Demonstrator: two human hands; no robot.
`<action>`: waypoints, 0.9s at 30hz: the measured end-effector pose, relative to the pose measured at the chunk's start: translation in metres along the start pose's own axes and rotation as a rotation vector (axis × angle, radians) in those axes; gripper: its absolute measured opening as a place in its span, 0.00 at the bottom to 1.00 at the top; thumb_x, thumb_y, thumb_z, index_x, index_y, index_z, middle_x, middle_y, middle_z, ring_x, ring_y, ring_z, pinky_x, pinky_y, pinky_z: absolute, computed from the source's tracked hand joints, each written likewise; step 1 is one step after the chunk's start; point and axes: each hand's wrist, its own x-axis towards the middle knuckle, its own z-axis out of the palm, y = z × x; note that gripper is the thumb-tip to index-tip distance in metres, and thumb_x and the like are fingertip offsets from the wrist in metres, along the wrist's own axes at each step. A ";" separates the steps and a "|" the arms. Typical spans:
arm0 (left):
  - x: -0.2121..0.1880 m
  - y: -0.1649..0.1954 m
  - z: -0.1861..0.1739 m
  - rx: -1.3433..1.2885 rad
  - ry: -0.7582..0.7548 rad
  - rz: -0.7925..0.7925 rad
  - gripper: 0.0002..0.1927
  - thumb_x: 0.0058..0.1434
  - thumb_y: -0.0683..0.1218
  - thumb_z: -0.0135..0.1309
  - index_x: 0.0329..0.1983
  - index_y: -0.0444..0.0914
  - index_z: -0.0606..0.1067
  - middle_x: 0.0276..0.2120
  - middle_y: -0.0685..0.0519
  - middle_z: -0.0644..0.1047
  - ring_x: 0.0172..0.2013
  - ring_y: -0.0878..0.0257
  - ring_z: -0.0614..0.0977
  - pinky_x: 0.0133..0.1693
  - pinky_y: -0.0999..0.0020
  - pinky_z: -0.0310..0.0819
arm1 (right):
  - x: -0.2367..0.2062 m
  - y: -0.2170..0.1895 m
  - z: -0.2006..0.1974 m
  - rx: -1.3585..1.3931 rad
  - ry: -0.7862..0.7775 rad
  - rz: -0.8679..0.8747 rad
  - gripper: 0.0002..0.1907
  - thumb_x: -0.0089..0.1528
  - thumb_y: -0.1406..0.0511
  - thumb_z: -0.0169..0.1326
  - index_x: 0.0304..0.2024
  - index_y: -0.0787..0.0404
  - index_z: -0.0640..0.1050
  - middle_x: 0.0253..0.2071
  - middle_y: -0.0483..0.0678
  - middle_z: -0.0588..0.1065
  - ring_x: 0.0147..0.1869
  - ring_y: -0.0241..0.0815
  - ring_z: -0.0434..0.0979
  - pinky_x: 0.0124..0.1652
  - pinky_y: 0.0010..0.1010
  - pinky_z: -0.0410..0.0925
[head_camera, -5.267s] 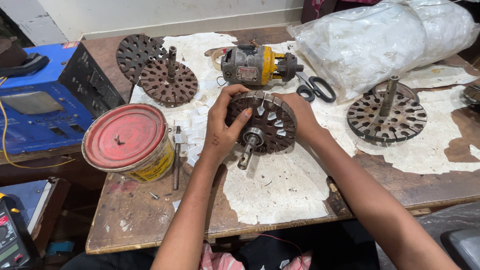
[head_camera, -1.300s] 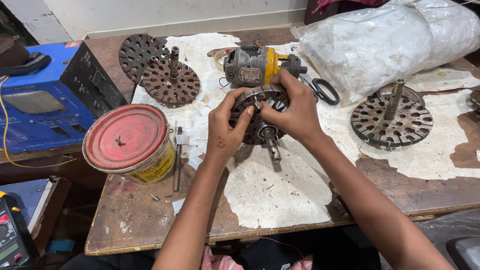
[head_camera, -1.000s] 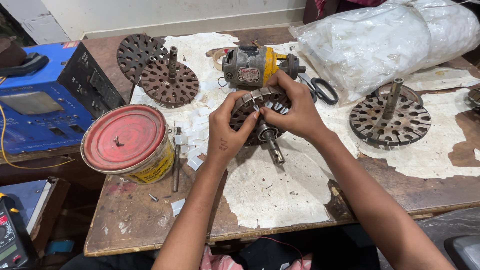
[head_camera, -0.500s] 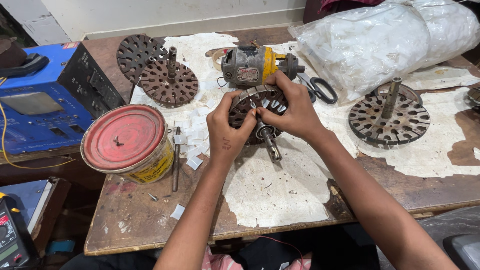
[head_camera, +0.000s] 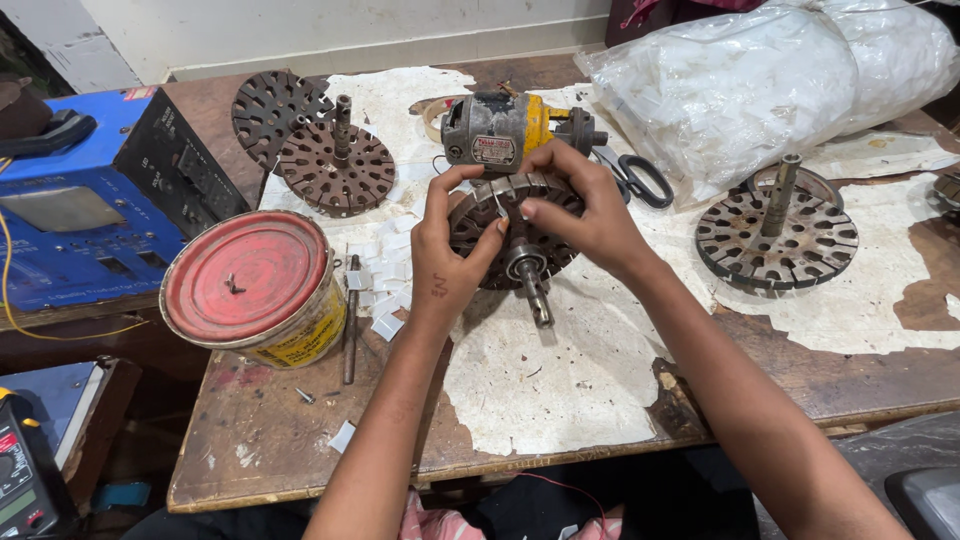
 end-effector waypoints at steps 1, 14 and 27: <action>0.000 0.000 -0.002 -0.020 -0.017 0.001 0.26 0.63 0.44 0.59 0.62 0.38 0.66 0.38 0.49 0.83 0.39 0.64 0.86 0.40 0.70 0.80 | 0.001 0.001 0.000 0.122 -0.020 0.001 0.22 0.64 0.52 0.55 0.50 0.63 0.75 0.41 0.44 0.75 0.45 0.34 0.74 0.46 0.28 0.68; 0.003 -0.018 -0.006 0.149 -0.017 0.047 0.22 0.71 0.58 0.54 0.53 0.36 0.72 0.42 0.51 0.79 0.43 0.64 0.81 0.45 0.68 0.76 | 0.007 0.024 -0.005 0.540 -0.169 0.339 0.13 0.65 0.70 0.55 0.52 0.65 0.79 0.45 0.44 0.80 0.45 0.28 0.82 0.46 0.22 0.77; 0.004 -0.013 -0.002 0.090 -0.056 -0.026 0.21 0.68 0.57 0.56 0.51 0.36 0.71 0.39 0.53 0.79 0.39 0.67 0.80 0.41 0.71 0.75 | 0.006 0.019 -0.004 0.365 -0.140 0.201 0.10 0.67 0.65 0.58 0.46 0.66 0.80 0.41 0.42 0.78 0.42 0.27 0.77 0.44 0.21 0.73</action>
